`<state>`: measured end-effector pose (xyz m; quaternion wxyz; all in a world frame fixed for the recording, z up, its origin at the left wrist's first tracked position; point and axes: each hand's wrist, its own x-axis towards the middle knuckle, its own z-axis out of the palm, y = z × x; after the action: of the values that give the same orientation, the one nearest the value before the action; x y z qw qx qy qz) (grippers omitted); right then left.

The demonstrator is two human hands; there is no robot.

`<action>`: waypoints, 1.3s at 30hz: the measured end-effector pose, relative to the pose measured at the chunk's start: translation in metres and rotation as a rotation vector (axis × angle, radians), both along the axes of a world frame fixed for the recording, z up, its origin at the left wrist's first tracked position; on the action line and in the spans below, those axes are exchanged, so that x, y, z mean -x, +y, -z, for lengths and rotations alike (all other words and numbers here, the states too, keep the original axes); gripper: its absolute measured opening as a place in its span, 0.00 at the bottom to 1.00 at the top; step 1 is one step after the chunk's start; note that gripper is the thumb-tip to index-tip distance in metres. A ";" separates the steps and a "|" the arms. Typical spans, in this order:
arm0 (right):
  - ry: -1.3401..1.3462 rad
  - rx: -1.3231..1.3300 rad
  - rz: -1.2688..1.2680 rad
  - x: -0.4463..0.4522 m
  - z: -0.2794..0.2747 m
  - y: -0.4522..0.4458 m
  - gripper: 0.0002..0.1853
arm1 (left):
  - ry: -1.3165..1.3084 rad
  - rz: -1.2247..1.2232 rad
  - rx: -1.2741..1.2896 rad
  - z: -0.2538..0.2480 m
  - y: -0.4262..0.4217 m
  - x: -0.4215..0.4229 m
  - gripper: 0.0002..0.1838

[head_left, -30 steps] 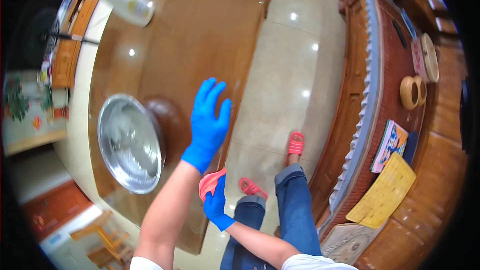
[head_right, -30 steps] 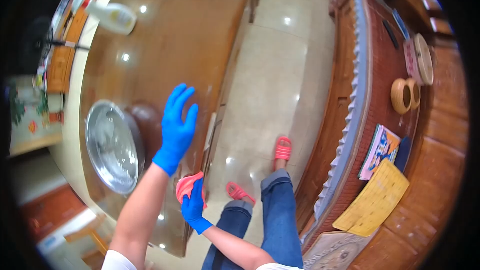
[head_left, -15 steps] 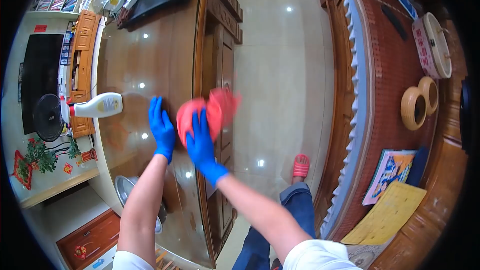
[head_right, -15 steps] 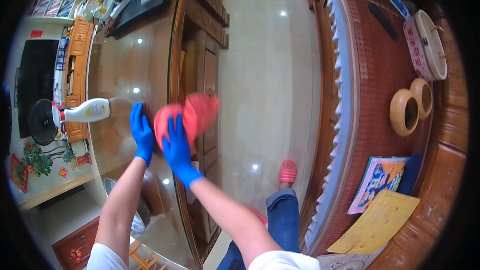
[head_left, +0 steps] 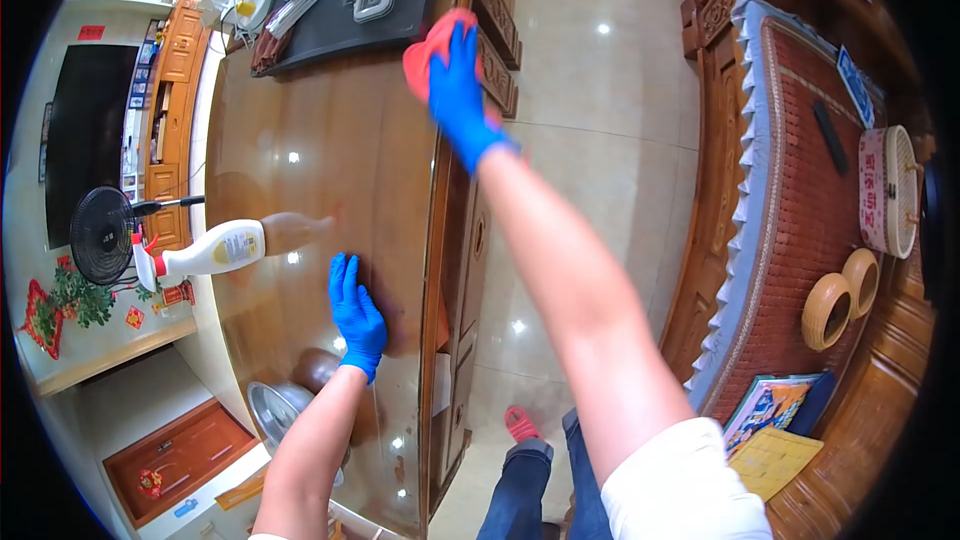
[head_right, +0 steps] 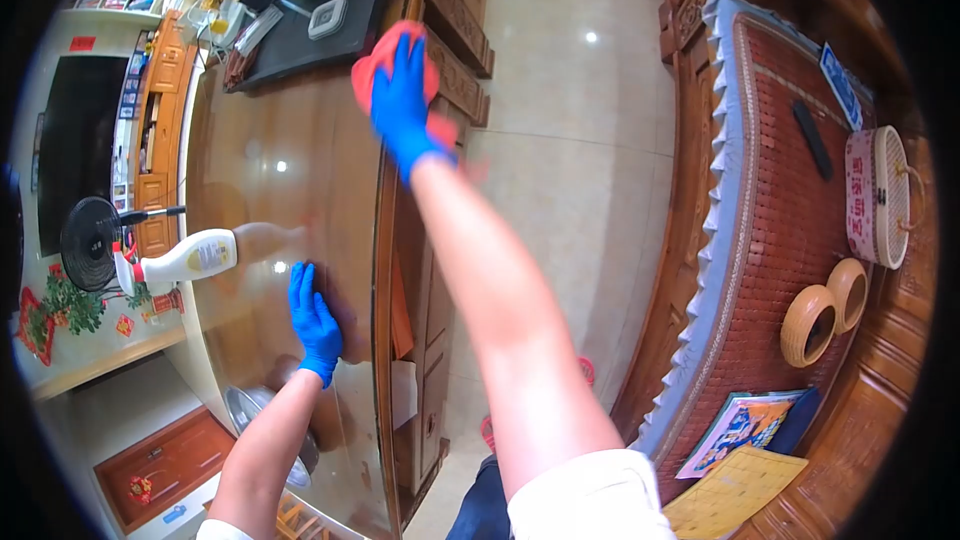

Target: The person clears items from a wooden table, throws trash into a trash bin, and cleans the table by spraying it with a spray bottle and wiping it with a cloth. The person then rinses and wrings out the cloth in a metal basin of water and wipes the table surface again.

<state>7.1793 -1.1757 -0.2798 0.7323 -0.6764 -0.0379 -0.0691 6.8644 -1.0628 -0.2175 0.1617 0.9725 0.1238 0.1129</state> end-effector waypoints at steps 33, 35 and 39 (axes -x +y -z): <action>-0.013 -0.037 0.059 0.077 0.012 0.010 0.32 | 0.099 0.045 0.027 -0.007 -0.001 -0.006 0.23; 0.110 -0.065 -0.025 0.191 0.001 0.007 0.33 | 0.038 0.068 0.002 -0.002 0.002 -0.003 0.23; 0.379 0.176 -0.186 0.465 -0.018 0.006 0.31 | 0.006 0.095 -0.035 0.008 0.001 0.000 0.22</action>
<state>6.7145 -1.1695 -0.2623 0.6677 -0.7322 0.0320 0.1305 6.8646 -1.0614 -0.2253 0.1495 0.9803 0.0760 0.1043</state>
